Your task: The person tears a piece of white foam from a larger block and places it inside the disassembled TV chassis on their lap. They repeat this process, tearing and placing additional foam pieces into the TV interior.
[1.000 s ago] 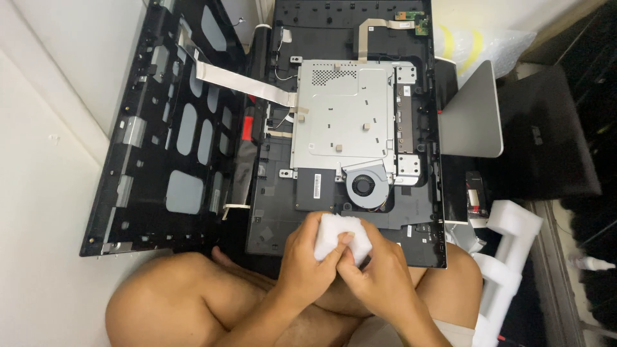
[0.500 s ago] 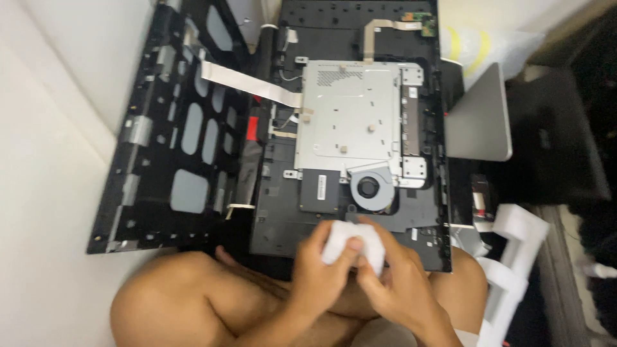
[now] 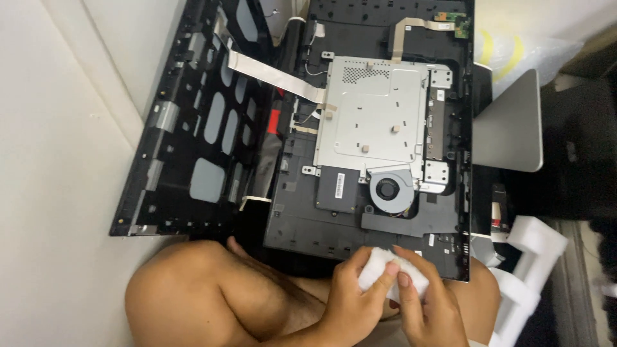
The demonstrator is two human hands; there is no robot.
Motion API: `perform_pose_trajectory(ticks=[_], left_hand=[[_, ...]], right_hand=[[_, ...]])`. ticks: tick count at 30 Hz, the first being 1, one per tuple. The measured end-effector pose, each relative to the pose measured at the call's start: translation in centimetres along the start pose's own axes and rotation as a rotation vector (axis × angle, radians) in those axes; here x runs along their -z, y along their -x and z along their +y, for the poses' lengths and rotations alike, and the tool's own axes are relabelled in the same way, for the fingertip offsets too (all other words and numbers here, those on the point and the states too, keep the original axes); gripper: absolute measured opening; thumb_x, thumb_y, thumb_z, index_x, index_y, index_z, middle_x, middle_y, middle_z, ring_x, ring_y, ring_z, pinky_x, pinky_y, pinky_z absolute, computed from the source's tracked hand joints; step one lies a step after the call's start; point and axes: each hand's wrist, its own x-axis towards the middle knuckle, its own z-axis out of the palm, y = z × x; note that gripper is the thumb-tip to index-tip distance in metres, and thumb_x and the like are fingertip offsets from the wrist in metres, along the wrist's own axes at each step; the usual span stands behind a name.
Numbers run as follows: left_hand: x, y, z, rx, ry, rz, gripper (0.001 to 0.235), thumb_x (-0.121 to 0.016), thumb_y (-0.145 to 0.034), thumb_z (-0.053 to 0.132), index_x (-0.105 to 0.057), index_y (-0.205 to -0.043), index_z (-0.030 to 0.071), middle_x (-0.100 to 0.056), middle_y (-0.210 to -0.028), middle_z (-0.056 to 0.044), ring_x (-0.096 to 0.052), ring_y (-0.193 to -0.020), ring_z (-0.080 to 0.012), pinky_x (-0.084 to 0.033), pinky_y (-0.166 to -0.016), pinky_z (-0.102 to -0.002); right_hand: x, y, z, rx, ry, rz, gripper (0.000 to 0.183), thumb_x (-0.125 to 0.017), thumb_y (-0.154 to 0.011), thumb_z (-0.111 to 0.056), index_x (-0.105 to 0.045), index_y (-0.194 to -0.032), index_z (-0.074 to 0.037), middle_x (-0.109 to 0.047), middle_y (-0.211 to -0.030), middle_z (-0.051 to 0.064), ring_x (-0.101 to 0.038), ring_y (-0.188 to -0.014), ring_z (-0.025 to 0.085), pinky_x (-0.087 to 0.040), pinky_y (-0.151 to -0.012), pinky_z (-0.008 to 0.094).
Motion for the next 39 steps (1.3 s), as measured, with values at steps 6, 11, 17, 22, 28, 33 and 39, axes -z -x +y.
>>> perform_pose_trajectory(ticks=[6,11,17,22,28,33,39], left_hand=[[0.0,0.0,-0.2,0.128,0.271,0.01,0.017,-0.073,-0.093,0.027,-0.073,-0.091,0.01,-0.068,-0.074,0.001,-0.059,-0.067,-0.008,-0.05,-0.057,-0.028],[0.6,0.1,0.9,0.137,0.301,0.015,0.025,-0.072,-0.093,0.03,-0.07,-0.083,0.006,-0.058,-0.063,0.0,-0.051,-0.051,-0.0088,-0.043,-0.04,-0.028],[0.8,-0.3,1.4,0.097,0.502,-0.115,0.029,-0.068,-0.095,0.026,-0.068,-0.082,0.001,-0.058,-0.059,-0.006,-0.053,-0.046,-0.0155,-0.044,-0.039,-0.03],[0.9,-0.7,-0.1,0.024,0.311,-0.059,0.021,-0.072,-0.092,0.027,-0.07,-0.087,0.006,-0.063,-0.066,-0.003,-0.055,-0.056,-0.0124,-0.046,-0.049,-0.03],[1.3,-0.7,3.2,-0.489,-0.186,-0.022,0.022,-0.066,-0.092,0.024,-0.061,-0.099,0.004,-0.067,-0.087,-0.011,-0.065,-0.074,-0.0281,-0.052,-0.069,-0.036],[1.6,-1.4,3.6,-0.67,-0.187,0.043,0.016,-0.061,-0.095,0.014,-0.057,-0.095,-0.001,-0.062,-0.084,-0.015,-0.059,-0.071,-0.0304,-0.049,-0.066,-0.04],[2.9,-1.7,2.8,-0.678,-0.233,0.129,0.011,-0.056,-0.088,0.012,-0.059,-0.092,0.002,-0.06,-0.08,-0.013,-0.058,-0.067,-0.0311,-0.047,-0.063,-0.041]], right_hand=[[-1.1,-0.5,0.3,0.141,-0.189,0.043,0.034,-0.054,-0.097,-0.028,-0.072,-0.12,-0.011,-0.081,-0.097,0.003,-0.071,-0.07,0.008,-0.057,-0.065,0.021],[-1.5,-0.7,0.1,0.217,-0.352,0.042,0.034,-0.054,-0.1,-0.032,-0.075,-0.114,-0.009,-0.07,-0.067,-0.004,-0.055,-0.053,0.004,-0.045,-0.05,0.02],[-1.9,-0.7,-0.3,0.104,-0.72,-0.054,0.035,-0.055,-0.1,-0.027,-0.072,-0.116,-0.001,-0.066,-0.06,0.013,-0.07,-0.039,0.024,-0.054,-0.029,0.029],[-1.0,-1.3,1.8,0.185,-0.462,-0.079,0.036,-0.055,-0.099,-0.028,-0.07,-0.123,-0.006,-0.073,-0.083,0.006,-0.065,-0.058,0.011,-0.052,-0.052,0.022],[1.5,-1.1,-0.3,0.275,-0.001,0.077,0.038,-0.06,-0.09,-0.029,-0.07,-0.122,-0.011,-0.079,-0.09,-0.001,-0.054,-0.048,0.005,-0.045,-0.047,0.02],[-1.5,-1.2,-1.2,0.177,-0.132,0.157,0.025,-0.061,-0.092,-0.018,-0.074,-0.109,-0.007,-0.08,-0.102,0.004,-0.071,-0.081,0.011,-0.054,-0.075,0.022],[-3.1,-2.1,-4.9,0.315,-0.181,0.28,0.022,-0.054,-0.094,-0.007,-0.076,-0.094,-0.005,-0.076,-0.083,0.004,-0.069,-0.072,0.011,-0.052,-0.07,0.025]])
